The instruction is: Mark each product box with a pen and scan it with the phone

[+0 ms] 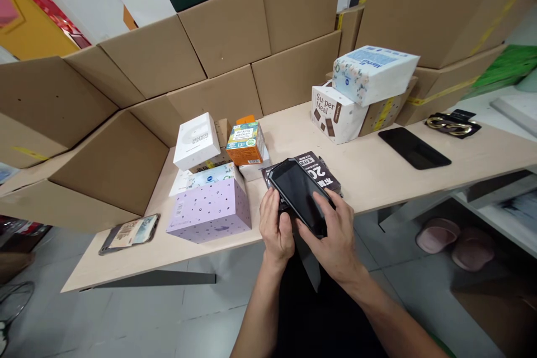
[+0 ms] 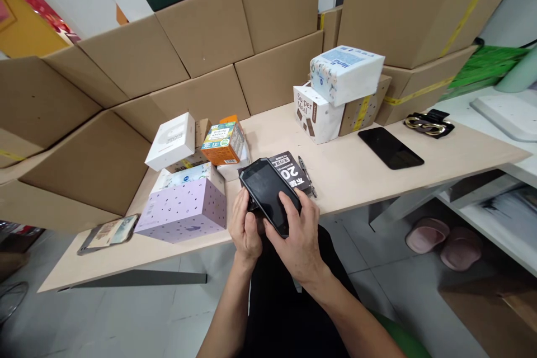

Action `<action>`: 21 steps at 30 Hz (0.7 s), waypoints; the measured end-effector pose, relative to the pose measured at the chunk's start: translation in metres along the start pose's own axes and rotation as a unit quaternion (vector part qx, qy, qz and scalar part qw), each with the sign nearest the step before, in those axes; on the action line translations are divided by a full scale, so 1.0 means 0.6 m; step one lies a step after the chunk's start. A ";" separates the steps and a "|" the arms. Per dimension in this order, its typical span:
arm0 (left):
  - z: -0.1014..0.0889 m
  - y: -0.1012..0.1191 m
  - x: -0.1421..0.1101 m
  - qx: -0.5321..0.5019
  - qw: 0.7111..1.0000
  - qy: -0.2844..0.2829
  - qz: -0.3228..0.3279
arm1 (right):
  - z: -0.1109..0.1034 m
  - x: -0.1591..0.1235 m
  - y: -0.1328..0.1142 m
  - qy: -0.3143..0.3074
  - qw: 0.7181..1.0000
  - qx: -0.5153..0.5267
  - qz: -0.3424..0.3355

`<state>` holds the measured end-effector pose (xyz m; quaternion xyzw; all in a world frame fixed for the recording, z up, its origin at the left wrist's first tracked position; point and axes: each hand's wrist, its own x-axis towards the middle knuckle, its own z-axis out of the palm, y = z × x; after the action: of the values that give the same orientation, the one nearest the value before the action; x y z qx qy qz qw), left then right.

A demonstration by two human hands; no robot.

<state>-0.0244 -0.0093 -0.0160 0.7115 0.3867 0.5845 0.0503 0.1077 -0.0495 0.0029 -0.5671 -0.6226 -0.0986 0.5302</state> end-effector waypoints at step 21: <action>-0.005 0.004 0.015 -0.012 1.000 -0.023 -0.014 | 0.000 0.001 0.007 -0.002 1.000 -0.017 0.005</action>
<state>-0.0255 -0.0068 -0.0069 0.7187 0.3879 0.5721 0.0759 0.1113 -0.0475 0.0015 -0.5797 -0.6188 -0.1056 0.5194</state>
